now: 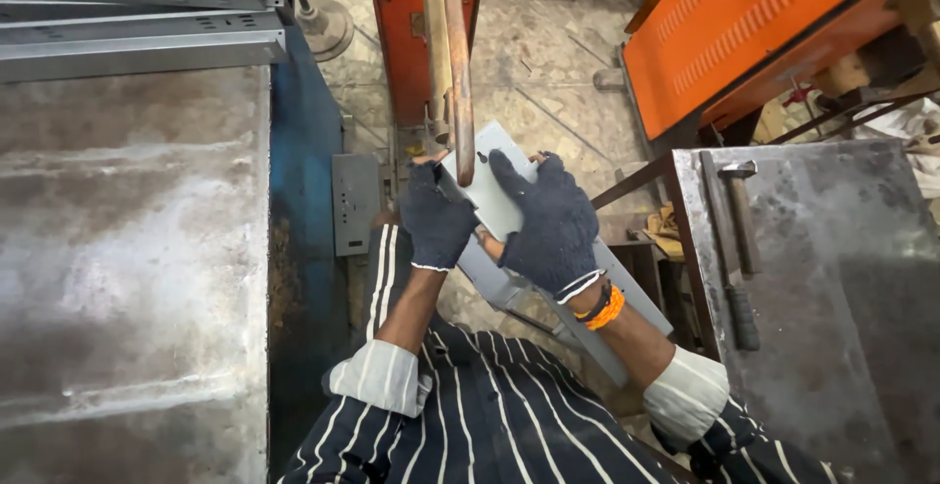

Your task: The person positions a painted sheet metal panel against the stops of a manual bending machine and pulls the bending lever to fold its edge, then hammers a small fitting onto the panel. They turn the panel over, bend another edge, and place a finished frame-like panel on a side table before continuing with more panels.

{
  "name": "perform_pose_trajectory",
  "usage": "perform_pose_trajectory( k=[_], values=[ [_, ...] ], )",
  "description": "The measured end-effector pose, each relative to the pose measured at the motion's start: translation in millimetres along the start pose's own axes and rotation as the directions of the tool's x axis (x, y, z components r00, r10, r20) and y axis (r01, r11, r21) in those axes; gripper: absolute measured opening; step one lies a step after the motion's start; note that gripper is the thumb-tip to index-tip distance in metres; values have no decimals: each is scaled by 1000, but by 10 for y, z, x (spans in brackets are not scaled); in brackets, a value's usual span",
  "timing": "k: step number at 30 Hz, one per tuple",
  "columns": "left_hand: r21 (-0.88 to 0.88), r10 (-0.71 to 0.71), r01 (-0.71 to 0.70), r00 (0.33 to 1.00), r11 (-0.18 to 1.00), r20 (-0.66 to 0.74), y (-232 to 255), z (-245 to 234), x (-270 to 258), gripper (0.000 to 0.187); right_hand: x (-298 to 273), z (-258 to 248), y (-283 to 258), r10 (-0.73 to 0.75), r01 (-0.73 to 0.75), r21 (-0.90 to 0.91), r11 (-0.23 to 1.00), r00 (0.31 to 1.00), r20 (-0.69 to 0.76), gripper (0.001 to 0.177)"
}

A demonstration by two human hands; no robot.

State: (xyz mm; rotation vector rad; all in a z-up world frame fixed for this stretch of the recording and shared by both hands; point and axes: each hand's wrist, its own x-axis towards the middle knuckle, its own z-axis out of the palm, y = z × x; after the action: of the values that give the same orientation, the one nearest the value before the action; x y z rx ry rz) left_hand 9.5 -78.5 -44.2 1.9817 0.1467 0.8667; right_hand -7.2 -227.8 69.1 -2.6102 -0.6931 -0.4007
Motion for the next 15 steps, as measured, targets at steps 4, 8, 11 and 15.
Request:
perform_pose_trajectory(
  k=[4,8,11,15],
  values=[
    [127,-118,116,993,985,11,-285,166,-151,31,-2,17,1,4,-4,-43,999,1000,11,89],
    [-114,-79,81,997,990,20,-66,27,-41,52,1,7,-4,38,-36,-40,999,998,47,90],
    [-158,-61,64,998,985,24,-14,0,-2,52,-4,12,-2,29,-28,-33,999,999,28,90],
    [26,-100,98,990,995,102,-172,59,-59,39,-28,72,47,-13,13,-59,998,1000,9,91]
  ],
)
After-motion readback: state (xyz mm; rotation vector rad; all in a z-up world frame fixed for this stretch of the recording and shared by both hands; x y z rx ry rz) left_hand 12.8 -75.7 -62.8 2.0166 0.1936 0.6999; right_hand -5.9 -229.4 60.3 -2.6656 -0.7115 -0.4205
